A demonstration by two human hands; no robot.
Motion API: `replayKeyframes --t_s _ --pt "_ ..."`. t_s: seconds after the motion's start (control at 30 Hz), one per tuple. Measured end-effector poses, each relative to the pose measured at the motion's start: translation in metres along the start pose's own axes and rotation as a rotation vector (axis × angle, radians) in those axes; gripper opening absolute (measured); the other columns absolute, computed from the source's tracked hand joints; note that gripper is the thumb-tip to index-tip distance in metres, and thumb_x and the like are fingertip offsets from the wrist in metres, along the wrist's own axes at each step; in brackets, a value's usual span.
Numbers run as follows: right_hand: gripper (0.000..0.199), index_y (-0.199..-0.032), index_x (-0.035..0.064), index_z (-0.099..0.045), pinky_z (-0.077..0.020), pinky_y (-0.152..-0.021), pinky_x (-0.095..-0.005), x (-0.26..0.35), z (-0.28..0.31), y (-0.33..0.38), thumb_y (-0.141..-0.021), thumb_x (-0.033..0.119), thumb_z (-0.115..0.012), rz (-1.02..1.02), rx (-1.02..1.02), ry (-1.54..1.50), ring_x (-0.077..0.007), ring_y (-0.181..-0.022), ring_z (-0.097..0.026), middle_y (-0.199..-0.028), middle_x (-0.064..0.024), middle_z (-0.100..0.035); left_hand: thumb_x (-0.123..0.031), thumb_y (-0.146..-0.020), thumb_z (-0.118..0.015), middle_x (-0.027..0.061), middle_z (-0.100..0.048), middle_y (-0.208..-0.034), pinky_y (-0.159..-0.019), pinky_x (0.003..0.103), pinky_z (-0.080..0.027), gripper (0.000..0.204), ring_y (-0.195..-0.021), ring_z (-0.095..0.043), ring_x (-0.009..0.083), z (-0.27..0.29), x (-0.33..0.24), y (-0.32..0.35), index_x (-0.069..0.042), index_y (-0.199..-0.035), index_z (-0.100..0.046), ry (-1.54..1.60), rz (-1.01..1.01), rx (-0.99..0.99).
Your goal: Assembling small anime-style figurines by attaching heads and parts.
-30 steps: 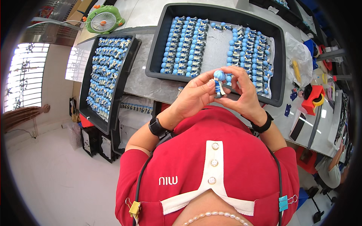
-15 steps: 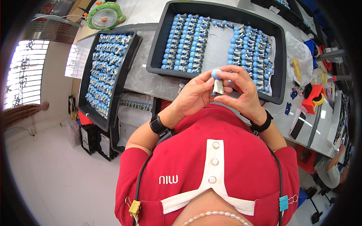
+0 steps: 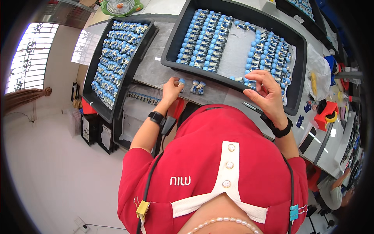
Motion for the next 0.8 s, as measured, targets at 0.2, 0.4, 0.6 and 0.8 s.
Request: replayKeyframes --t_s 0.2,0.4,0.6,0.8 --pt "0.025 -0.099 0.0053 -0.065 -0.0354 -0.055 -0.0202 -0.013 0.015 -0.017 -0.074 0.007 -0.07 -0.075 0.074 0.198 -0.0062 -0.059 -0.039 -0.091 -0.0011 -0.059 -0.017 -0.071 -0.073 0.0153 -0.065 -0.082 -0.069 0.033 -0.05 0.046 -0.076 -0.064 0.0253 -0.027 0.001 -0.009 0.002 -0.11 -0.056 -0.217 -0.088 -0.048" --pt "0.024 -0.101 0.0031 -0.065 -0.037 -0.055 -0.0204 -0.022 0.036 -0.041 -0.078 0.012 -0.067 -0.103 0.041 0.261 -0.0054 -0.059 -0.043 -0.085 -0.0015 -0.062 -0.017 -0.07 -0.072 0.0161 -0.062 -0.076 -0.068 0.037 -0.048 0.048 -0.074 -0.062 0.0308 -0.036 0.002 -0.01 -0.001 -0.111 -0.055 -0.214 -0.258 -0.161" --pt "0.024 -0.098 0.002 -0.064 -0.0463 -0.064 -0.0289 -0.104 0.035 -0.07 -0.077 0.013 -0.065 -0.16 0.352 0.47 -0.0174 -0.068 -0.058 -0.078 -0.0076 -0.063 -0.013 -0.067 -0.071 0.0173 -0.059 -0.084 -0.075 0.038 -0.047 0.052 -0.081 -0.058 0.0334 -0.037 -0.004 -0.006 -0.002 -0.115 -0.053 -0.246 -0.187 -0.1" --pt "0.026 -0.094 0.0083 -0.062 -0.0488 -0.071 -0.0408 -0.164 0.011 -0.069 -0.067 0.006 -0.064 0.134 0.654 0.894 -0.03 -0.083 -0.059 -0.089 -0.0112 -0.056 -0.012 -0.07 -0.067 0.0182 -0.057 -0.102 -0.08 0.04 -0.047 0.052 -0.088 -0.058 0.033 -0.028 0.004 0.0 -0.003 -0.119 -0.051 -0.106 -0.166 -0.019"
Point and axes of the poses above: each hand's wrist, its own y-axis away from the middle knuckle, its own z-axis out of the back of the hand, x = y × z, the point moved 5 cm from there along -y, towards the middle knuckle
